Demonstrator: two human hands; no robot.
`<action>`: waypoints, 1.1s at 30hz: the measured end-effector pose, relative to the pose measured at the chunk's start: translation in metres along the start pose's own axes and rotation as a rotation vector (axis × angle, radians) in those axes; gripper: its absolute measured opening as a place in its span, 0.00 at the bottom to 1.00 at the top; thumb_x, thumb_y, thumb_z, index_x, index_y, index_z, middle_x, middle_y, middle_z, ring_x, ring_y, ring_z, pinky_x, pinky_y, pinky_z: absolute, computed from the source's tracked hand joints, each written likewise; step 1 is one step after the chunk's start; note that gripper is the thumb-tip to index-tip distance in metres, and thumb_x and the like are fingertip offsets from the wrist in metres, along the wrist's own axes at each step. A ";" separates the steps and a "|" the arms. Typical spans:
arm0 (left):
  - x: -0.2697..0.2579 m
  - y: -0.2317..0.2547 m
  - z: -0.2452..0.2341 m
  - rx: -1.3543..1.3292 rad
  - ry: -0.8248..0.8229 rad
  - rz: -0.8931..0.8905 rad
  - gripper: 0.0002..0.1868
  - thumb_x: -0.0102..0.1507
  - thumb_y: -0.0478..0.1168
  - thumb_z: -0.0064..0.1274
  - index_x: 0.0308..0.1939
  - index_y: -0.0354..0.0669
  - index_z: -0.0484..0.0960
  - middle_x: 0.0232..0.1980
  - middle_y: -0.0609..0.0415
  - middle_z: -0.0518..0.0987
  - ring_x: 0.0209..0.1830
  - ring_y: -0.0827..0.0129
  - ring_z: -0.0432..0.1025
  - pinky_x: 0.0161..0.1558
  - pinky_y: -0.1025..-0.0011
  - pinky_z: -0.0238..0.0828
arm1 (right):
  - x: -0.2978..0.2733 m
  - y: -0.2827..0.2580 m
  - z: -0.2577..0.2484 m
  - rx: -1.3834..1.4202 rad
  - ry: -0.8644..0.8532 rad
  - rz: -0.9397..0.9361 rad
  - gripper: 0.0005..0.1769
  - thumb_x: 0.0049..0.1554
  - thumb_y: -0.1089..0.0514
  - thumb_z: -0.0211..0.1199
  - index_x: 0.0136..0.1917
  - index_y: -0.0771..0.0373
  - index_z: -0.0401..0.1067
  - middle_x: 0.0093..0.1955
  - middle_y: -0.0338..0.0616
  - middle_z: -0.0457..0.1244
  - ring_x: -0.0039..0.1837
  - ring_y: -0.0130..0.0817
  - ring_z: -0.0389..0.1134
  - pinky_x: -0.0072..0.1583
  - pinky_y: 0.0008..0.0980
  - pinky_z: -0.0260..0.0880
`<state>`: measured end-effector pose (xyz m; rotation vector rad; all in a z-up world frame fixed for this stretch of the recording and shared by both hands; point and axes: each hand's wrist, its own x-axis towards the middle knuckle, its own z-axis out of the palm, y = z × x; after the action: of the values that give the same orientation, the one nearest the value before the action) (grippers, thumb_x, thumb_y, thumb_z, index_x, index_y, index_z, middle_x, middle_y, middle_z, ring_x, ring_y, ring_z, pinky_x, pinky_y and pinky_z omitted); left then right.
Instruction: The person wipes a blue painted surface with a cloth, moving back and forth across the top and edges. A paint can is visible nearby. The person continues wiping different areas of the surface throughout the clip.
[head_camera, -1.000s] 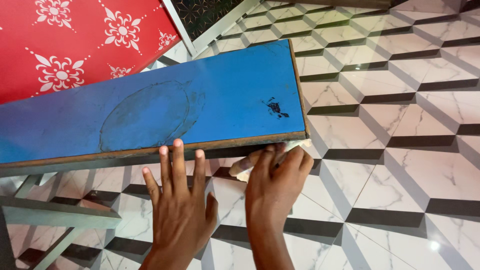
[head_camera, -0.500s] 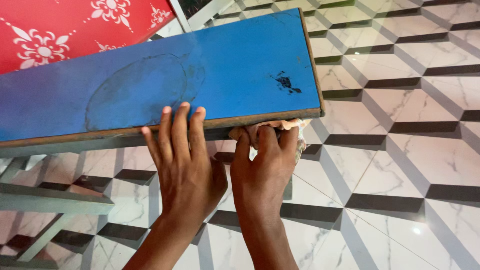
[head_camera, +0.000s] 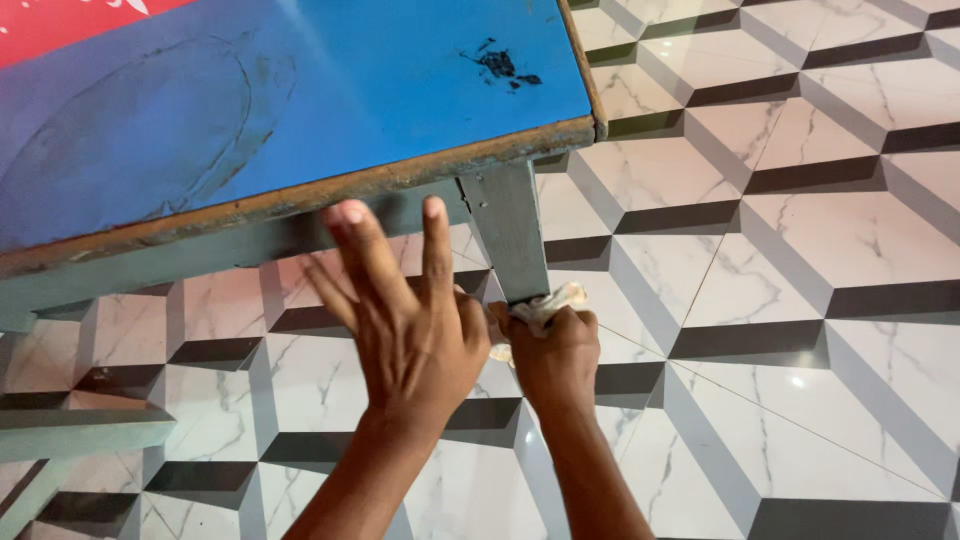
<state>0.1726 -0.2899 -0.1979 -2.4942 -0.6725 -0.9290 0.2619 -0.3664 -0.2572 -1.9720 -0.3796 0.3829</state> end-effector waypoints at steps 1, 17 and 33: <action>-0.003 0.007 0.001 -0.070 -0.035 -0.040 0.48 0.59 0.37 0.55 0.81 0.37 0.49 0.80 0.27 0.35 0.83 0.29 0.31 0.74 0.24 0.32 | -0.002 0.005 -0.004 0.094 -0.076 0.124 0.14 0.55 0.51 0.73 0.47 0.64 0.80 0.47 0.55 0.65 0.49 0.46 0.66 0.51 0.42 0.68; 0.018 0.035 -0.019 -0.871 -0.205 -0.781 0.17 0.62 0.46 0.60 0.47 0.39 0.76 0.40 0.54 0.77 0.38 0.70 0.73 0.45 0.68 0.72 | -0.014 -0.039 -0.012 1.409 -0.056 0.280 0.09 0.63 0.59 0.48 0.53 0.66 0.65 0.43 0.44 0.62 0.44 0.31 0.64 0.53 0.34 0.70; 0.055 0.063 -0.036 -1.353 -0.664 -1.158 0.30 0.59 0.42 0.46 0.67 0.51 0.65 0.59 0.56 0.77 0.59 0.70 0.71 0.59 0.67 0.65 | 0.024 -0.059 -0.041 1.808 -0.150 0.896 0.23 0.65 0.55 0.39 0.59 0.76 0.66 0.60 0.62 0.64 0.59 0.48 0.66 0.66 0.44 0.67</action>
<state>0.2263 -0.3427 -0.1473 -3.5467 -2.5980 -1.0291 0.2954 -0.3652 -0.1892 -0.1932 0.6642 0.9593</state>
